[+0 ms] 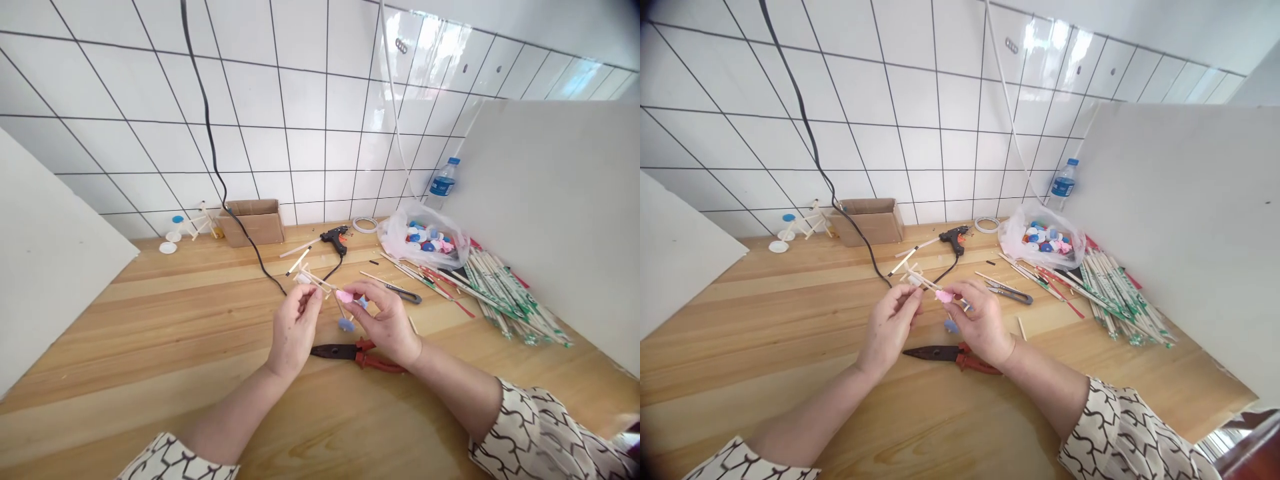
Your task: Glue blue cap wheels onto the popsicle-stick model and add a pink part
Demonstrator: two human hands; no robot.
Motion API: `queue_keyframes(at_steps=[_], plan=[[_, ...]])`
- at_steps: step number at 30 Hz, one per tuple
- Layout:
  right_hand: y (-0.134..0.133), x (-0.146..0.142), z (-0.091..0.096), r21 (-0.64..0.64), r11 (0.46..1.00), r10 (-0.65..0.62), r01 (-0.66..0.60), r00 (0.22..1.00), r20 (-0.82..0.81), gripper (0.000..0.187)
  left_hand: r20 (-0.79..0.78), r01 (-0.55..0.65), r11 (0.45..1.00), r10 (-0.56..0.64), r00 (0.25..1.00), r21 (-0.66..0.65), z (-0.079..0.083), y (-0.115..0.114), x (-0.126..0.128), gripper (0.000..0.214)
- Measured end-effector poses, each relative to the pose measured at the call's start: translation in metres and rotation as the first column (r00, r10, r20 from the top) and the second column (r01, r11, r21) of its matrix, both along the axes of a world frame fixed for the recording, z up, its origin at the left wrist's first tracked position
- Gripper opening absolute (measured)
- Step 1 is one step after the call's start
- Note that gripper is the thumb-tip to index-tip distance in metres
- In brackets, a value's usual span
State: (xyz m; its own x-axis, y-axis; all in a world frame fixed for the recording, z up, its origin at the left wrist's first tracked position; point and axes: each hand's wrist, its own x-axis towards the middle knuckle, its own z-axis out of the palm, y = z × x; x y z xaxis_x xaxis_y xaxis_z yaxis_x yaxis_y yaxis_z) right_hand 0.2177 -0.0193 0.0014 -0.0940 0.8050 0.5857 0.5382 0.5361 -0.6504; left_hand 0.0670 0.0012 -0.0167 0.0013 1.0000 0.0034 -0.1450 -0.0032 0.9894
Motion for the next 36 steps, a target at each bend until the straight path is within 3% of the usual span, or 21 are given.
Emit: queue_keyframes(at_steps=[4, 9, 12, 20, 25, 30, 34, 36], plan=[[-0.007, -0.001, 0.002, 0.030, 0.999, 0.015, -0.017, 0.998, 0.053, 0.010, -0.133, 0.003, 0.980, 0.024, 0.991, 0.198, 0.011, -0.021, 0.004, 0.013], [-0.015, 0.002, -0.002, 0.147, 0.988, 0.024, -0.044, 0.991, 0.135, 0.011, -0.175, 0.028, 0.969, 0.015, 0.984, 0.245, 0.013, -0.032, 0.007, 0.014], [-0.018, 0.004, -0.005, 0.211, 0.975, 0.026, -0.065, 0.983, 0.180, 0.012, -0.167, 0.046, 0.974, -0.008, 0.986, 0.224, 0.014, -0.033, 0.008, 0.011], [-0.020, 0.009, -0.007, 0.308, 0.947, 0.020, -0.092, 0.973, 0.229, 0.014, -0.051, 0.221, 0.973, -0.218, 0.975, 0.059, 0.010, -0.037, 0.013, 0.021], [-0.020, 0.008, -0.009, 0.333, 0.931, 0.049, -0.148, 0.957, 0.286, 0.013, -0.018, 0.290, 0.955, -0.289, 0.957, 0.058, 0.004, -0.037, 0.011, 0.018], [-0.019, 0.007, -0.019, 0.374, 0.917, -0.004, -0.136, 0.936, 0.352, 0.009, -0.068, 0.321, 0.946, -0.317, 0.946, 0.050, 0.005, -0.036, 0.010, 0.015], [-0.020, 0.006, -0.023, 0.348, 0.928, -0.013, -0.136, 0.919, 0.395, 0.011, -0.131, 0.348, 0.935, -0.337, 0.932, 0.066, 0.002, -0.033, 0.008, 0.016], [-0.020, 0.007, -0.018, 0.265, 0.955, 0.027, -0.133, 0.929, 0.368, 0.009, -0.140, 0.357, 0.933, -0.348, 0.927, 0.044, 0.002, -0.031, 0.008, 0.017]])
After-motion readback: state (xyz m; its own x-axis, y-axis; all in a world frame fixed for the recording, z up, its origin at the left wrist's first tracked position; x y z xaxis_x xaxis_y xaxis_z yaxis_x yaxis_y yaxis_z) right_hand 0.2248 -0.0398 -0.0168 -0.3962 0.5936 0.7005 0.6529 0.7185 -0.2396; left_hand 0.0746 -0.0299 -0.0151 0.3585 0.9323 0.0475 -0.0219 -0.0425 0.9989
